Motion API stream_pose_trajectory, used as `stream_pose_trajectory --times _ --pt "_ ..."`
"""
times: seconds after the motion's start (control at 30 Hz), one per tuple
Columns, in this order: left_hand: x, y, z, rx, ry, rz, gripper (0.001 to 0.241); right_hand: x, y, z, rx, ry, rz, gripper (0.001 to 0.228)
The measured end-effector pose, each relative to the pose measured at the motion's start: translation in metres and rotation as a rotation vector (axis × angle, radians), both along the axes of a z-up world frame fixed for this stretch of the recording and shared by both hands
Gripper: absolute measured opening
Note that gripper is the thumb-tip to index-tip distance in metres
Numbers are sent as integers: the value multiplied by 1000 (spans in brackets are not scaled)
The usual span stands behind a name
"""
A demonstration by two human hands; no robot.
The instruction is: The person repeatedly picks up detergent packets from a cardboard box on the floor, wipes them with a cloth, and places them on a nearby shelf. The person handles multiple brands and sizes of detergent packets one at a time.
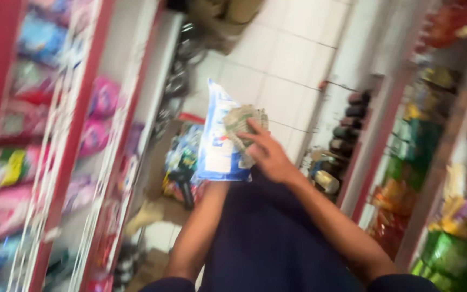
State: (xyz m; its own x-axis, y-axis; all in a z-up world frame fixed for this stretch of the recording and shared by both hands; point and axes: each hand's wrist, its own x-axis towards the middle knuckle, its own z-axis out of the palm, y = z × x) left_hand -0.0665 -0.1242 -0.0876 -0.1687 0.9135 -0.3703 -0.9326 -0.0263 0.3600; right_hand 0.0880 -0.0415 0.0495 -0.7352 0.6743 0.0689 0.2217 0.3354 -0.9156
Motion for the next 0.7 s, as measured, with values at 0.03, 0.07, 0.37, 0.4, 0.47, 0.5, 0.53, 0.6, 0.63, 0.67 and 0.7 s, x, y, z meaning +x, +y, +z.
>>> stream_pose_trajectory --times 0.03,0.07,0.37,0.4,0.47,0.5,0.53,0.6,0.63,0.67,0.7 --pt "0 -7 -1 -1 -2 46 55 -2 4 -7 -159 38 -59 43" --pt "-15 -19 -1 -4 -1 85 55 -11 6 -14 -322 62 -117 44" --pt "-51 -105 0 -11 -36 316 58 -88 -26 -34 -601 -181 153 34" --pt "-52 -112 0 -7 -39 326 58 -91 -26 -37 -564 -196 180 30" --pt "-54 -124 -1 8 -54 346 59 -94 -24 -44 -486 -207 134 28" --pt "-56 -130 -2 13 -60 346 59 -94 -23 -49 -447 -212 110 27" --pt "-56 -136 -1 17 -63 358 60 -96 -18 -54 -350 -289 86 26" --pt "-60 -143 2 29 -72 374 60 -101 -4 -63 -148 -432 39 24" --pt "-65 -145 2 32 -71 382 61 -109 9 -69 -103 -376 25 24" --pt "-65 -148 3 30 -73 386 61 -116 21 -76 -64 -327 8 25" --pt "-67 -149 3 29 -74 394 61 -125 31 -85 -26 -277 -9 26"
